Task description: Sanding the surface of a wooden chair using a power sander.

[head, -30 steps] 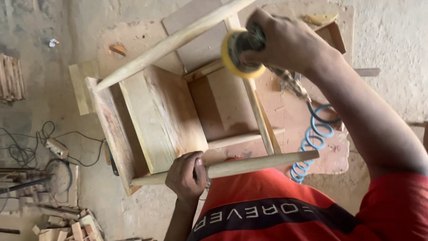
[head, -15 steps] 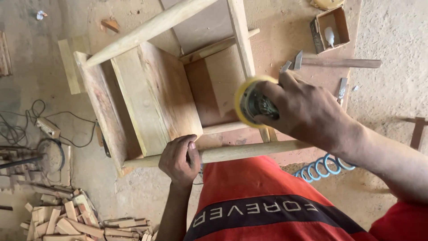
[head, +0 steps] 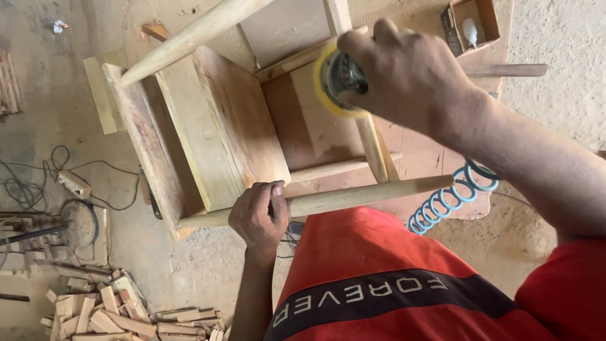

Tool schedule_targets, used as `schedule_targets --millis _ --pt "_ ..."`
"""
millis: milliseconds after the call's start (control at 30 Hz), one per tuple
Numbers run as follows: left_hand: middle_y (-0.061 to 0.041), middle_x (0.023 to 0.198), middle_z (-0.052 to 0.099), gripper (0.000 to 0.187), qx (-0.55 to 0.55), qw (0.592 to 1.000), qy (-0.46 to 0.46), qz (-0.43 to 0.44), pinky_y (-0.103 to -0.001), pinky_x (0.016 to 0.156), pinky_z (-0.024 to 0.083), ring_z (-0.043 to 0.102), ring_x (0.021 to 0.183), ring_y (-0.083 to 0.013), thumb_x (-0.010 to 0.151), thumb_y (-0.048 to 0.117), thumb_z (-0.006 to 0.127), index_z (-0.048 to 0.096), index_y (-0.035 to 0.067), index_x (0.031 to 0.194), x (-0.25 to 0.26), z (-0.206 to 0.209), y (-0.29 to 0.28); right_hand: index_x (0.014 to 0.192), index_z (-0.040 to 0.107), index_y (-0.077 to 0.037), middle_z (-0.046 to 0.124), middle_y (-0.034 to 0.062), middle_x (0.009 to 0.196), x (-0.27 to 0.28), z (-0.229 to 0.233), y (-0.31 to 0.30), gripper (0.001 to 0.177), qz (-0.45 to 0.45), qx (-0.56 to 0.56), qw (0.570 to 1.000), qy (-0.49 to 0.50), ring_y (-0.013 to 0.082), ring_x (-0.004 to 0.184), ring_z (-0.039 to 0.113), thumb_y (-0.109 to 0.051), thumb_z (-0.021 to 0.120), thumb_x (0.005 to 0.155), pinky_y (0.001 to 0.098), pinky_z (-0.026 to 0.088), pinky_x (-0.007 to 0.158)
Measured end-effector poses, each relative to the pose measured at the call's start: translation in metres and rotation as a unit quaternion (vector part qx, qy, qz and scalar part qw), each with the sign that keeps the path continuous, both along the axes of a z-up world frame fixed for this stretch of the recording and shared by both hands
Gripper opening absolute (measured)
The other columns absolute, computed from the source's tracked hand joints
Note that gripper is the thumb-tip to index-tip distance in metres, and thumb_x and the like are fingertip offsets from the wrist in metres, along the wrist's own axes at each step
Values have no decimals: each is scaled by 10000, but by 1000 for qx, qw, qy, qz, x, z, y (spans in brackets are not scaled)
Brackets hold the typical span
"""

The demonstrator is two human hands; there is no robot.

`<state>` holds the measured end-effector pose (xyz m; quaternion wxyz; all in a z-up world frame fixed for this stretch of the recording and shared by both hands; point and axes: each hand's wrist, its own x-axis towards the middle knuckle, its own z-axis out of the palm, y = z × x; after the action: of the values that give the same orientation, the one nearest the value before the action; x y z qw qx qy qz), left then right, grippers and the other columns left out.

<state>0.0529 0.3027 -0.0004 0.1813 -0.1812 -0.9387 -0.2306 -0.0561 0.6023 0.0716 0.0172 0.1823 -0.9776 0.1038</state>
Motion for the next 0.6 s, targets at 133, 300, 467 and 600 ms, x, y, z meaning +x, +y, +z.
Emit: schedule_targets --millis 133,300,467,600 --pt "-35 809 720 155 -3 1000 5 1 -325 601 502 672 681 -190 999 138 630 747 85 912 0 5 1 1298 582 -53 651 244 950 35 -2 -7 607 35 -11 999 -13 287 592 717 -485 781 920 331 590 356" --pt "-31 796 713 145 -12 1000 1 11 -337 590 494 657 663 -197 974 141 636 752 85 907 1 4 -1 1281 595 -58 641 221 933 55 -2 -8 536 49 -29 997 -46 258 580 708 -441 746 937 343 591 371" --pt "-30 819 718 156 -8 1000 14 -10 -325 609 506 664 684 -190 1004 146 628 745 84 923 2 0 -3 1288 577 -45 651 254 983 2 4 -11 606 -11 25 999 -43 313 610 721 -520 738 947 357 597 391" --pt "-21 770 712 168 -9 1000 17 1 -304 560 482 646 625 -158 998 162 640 753 89 897 2 -11 -8 1295 566 -24 663 249 966 -20 -6 -11 668 -33 42 998 29 332 650 730 -524 763 898 377 600 434"
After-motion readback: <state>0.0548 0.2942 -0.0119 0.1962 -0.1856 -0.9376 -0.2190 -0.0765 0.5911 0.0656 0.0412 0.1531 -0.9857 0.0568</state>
